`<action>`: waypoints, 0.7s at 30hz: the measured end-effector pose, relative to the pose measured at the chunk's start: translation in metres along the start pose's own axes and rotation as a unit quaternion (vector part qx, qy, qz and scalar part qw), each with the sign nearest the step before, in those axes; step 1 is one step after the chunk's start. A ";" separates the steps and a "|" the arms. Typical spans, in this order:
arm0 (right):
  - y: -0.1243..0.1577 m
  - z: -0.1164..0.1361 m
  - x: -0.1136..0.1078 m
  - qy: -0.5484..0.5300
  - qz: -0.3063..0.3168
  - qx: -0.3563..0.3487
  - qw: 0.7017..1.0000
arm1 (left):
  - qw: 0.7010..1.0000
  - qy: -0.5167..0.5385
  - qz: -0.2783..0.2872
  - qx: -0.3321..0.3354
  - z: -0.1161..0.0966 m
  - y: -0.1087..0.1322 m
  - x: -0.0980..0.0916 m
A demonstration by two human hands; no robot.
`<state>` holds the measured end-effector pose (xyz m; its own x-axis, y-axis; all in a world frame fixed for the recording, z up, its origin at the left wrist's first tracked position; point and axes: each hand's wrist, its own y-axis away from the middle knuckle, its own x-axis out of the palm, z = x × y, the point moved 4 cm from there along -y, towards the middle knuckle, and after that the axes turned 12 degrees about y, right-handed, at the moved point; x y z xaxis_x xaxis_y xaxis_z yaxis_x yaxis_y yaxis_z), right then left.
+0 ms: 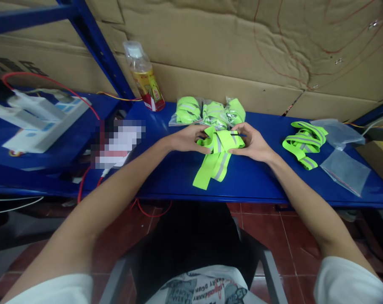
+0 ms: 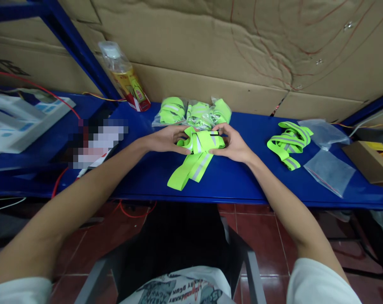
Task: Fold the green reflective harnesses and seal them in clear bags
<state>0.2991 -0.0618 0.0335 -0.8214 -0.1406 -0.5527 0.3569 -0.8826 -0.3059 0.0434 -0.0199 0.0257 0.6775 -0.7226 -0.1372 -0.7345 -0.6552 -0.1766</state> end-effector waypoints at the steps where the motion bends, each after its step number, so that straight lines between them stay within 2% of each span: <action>1: 0.000 0.000 0.001 0.001 -0.006 -0.006 1.000 | 1.000 -0.003 0.003 0.005 0.000 -0.001 0.001; 5: 0.000 0.000 0.003 0.074 -0.007 -0.013 0.997 | 0.998 -0.002 -0.008 0.057 -0.007 -0.001 0.001; 8: 0.002 0.005 0.001 0.194 -0.014 -0.043 0.980 | 0.997 -0.017 -0.001 0.081 -0.013 0.000 0.001; 11: 0.005 0.011 0.002 0.236 -0.010 -0.052 0.970 | 0.994 -0.031 0.001 0.102 -0.017 0.001 0.003; 15: 0.007 0.014 0.005 0.187 -0.037 -0.028 0.981 | 0.992 0.010 -0.055 0.115 -0.018 -0.001 0.003; 18: 0.006 0.012 0.008 0.080 -0.064 -0.013 0.995 | 0.988 0.071 -0.102 0.095 -0.011 -0.004 0.007; 21: 0.005 0.007 0.011 -0.001 -0.067 0.011 0.998 | 0.985 0.103 -0.124 0.066 -0.002 -0.007 0.015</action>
<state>0.2890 -0.0713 0.0311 -0.8625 -0.0215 -0.5056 0.2339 -0.9029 -0.3606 0.0585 -0.0263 0.0266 0.8030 -0.5828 0.1248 -0.5274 -0.7923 -0.3067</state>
